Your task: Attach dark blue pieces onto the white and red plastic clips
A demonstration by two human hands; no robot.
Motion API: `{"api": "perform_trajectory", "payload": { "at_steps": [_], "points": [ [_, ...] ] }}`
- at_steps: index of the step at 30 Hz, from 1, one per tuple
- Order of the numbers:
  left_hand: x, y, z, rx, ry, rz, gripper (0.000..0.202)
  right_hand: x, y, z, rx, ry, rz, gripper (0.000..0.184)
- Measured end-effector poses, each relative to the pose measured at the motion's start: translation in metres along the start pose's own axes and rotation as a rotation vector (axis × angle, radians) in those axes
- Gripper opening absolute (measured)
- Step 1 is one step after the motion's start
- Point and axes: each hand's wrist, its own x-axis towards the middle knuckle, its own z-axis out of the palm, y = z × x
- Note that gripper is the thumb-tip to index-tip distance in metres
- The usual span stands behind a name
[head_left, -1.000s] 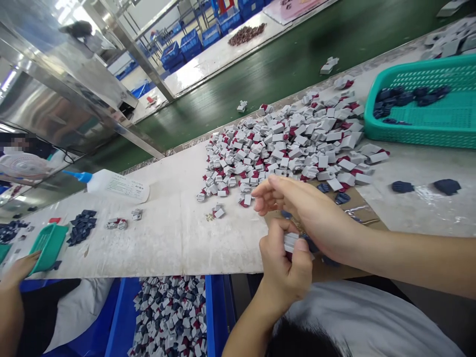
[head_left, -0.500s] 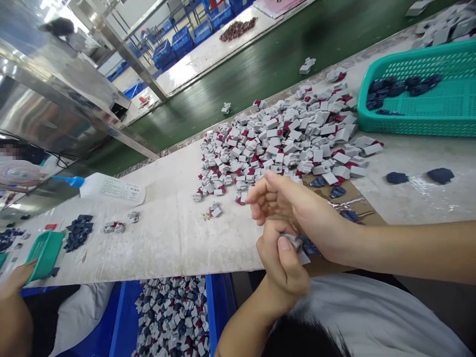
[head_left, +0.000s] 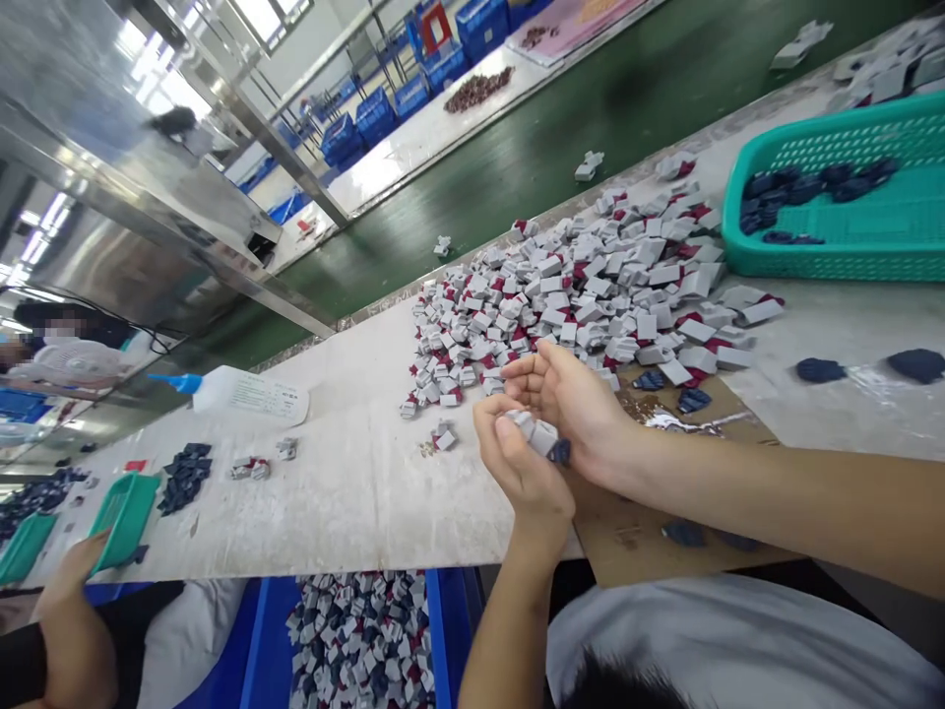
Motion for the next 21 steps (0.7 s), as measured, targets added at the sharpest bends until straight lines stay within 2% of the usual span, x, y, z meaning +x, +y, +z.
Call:
{"api": "perform_trajectory", "payload": {
  "at_steps": [2, 7, 12, 14, 16, 19, 21],
  "points": [
    [0.006, -0.007, 0.004, -0.045, 0.102, -0.099, 0.025, 0.009, 0.0, 0.003, 0.032, 0.025, -0.053, 0.039],
    [0.012, 0.001, 0.008, -0.1, 0.132, -0.084, 0.025, 0.007, 0.003, 0.011, 0.107, 0.031, -0.17, 0.039],
    [0.014, 0.01, 0.008, -0.187, 0.189, -0.163, 0.028, 0.005, 0.009, 0.012, 0.126, -0.008, -0.246, 0.041],
    [0.015, 0.01, 0.007, -0.227, 0.219, -0.195, 0.027, 0.006, 0.01, 0.004, -0.044, -0.031, -0.29, 0.04],
    [0.016, 0.009, 0.005, -0.232, 0.292, -0.188, 0.026, 0.003, 0.009, -0.007, -0.289, -0.123, -0.324, 0.039],
    [0.018, 0.009, 0.001, -0.175, 0.395, -0.099, 0.024, -0.007, 0.005, -0.022, -0.619, -0.326, -0.345, 0.032],
    [0.017, 0.01, -0.001, -0.139, 0.398, -0.048, 0.022, -0.015, 0.003, -0.028, -0.729, -0.381, -0.364, 0.029]
  ]
}}
